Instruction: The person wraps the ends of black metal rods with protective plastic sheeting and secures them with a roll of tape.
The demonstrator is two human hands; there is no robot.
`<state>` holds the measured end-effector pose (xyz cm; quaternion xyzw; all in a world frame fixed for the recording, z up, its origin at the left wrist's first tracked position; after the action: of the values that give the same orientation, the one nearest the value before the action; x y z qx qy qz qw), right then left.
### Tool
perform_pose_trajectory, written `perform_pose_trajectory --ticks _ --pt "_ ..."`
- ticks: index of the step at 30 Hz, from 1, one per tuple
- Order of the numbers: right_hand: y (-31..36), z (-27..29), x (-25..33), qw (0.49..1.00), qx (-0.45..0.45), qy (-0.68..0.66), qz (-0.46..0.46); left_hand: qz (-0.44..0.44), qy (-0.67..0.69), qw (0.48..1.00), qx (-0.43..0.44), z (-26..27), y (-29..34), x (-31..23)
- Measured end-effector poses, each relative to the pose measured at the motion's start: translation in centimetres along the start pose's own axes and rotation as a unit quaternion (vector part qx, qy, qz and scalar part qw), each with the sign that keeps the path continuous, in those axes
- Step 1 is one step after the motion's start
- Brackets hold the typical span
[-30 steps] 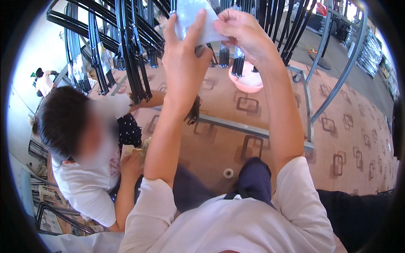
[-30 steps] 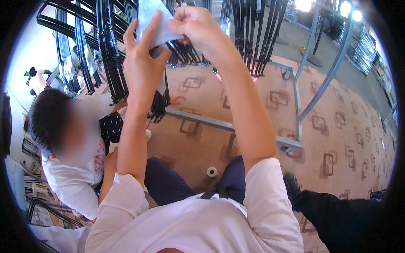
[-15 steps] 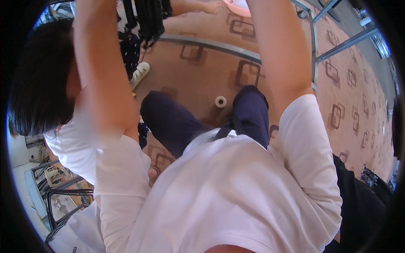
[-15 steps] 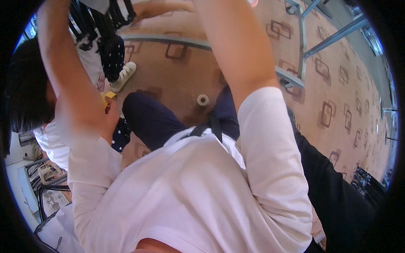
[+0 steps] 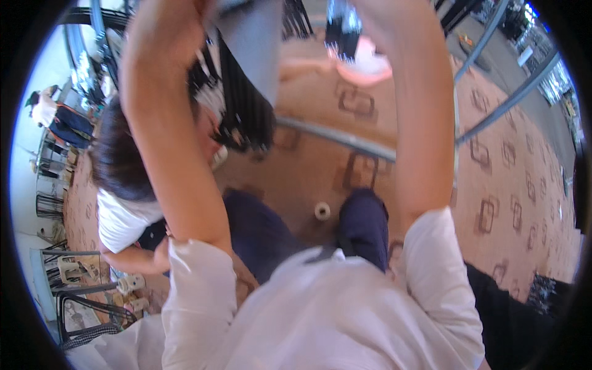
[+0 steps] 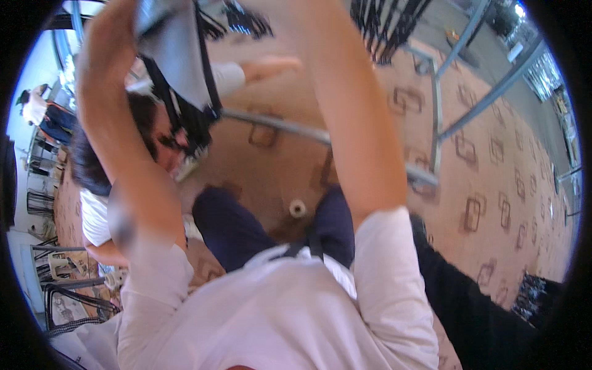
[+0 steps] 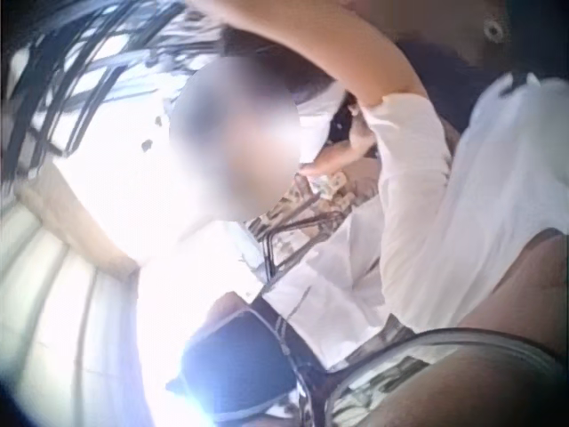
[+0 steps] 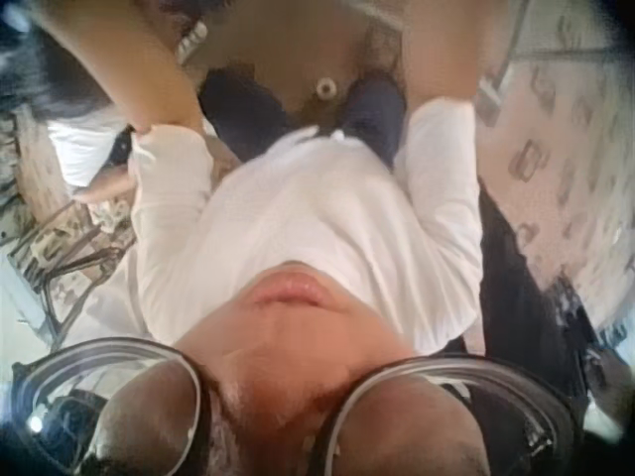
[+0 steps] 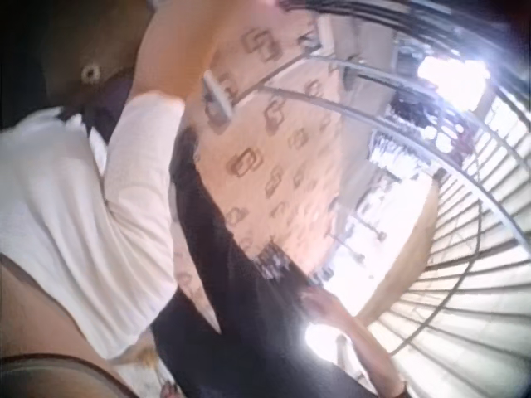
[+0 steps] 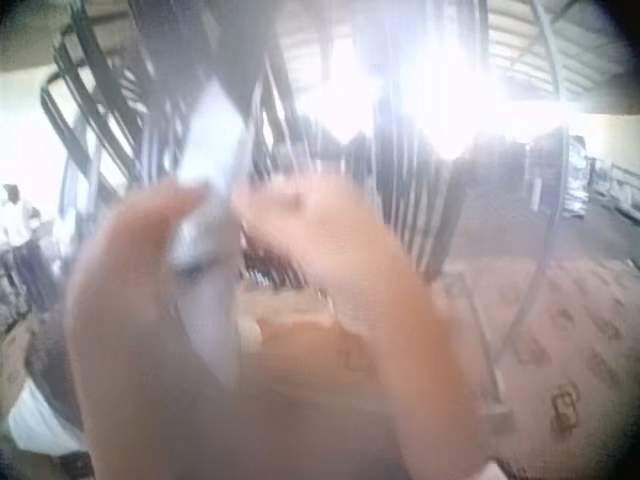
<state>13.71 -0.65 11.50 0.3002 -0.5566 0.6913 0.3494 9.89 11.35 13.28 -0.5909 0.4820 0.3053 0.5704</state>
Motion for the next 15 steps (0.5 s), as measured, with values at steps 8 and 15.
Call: perform_pose_trajectory --ticks 8,15 --pt "3.7 1.7 3.6 0.954 -0.201 0.154 0.162 0.075 0.134 0.956 0.251 -1.9 -3.3 2.3" --pt "12.9 4.5 -7.9 0.944 -0.295 0.148 -0.005 0.033 0.010 0.978 0.207 0.8 -4.4 3.4"
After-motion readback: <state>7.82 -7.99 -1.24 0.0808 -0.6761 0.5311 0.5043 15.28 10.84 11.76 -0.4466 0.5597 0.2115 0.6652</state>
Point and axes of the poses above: each hand's wrist, its own y-axis away from the middle knuckle, its own z-axis out of the back of the hand, x = y × z, the point moved 9 cm from there along -y, towards the middle knuckle, and after that the axes turned 9 degrees about y, right-handed, at the moved point
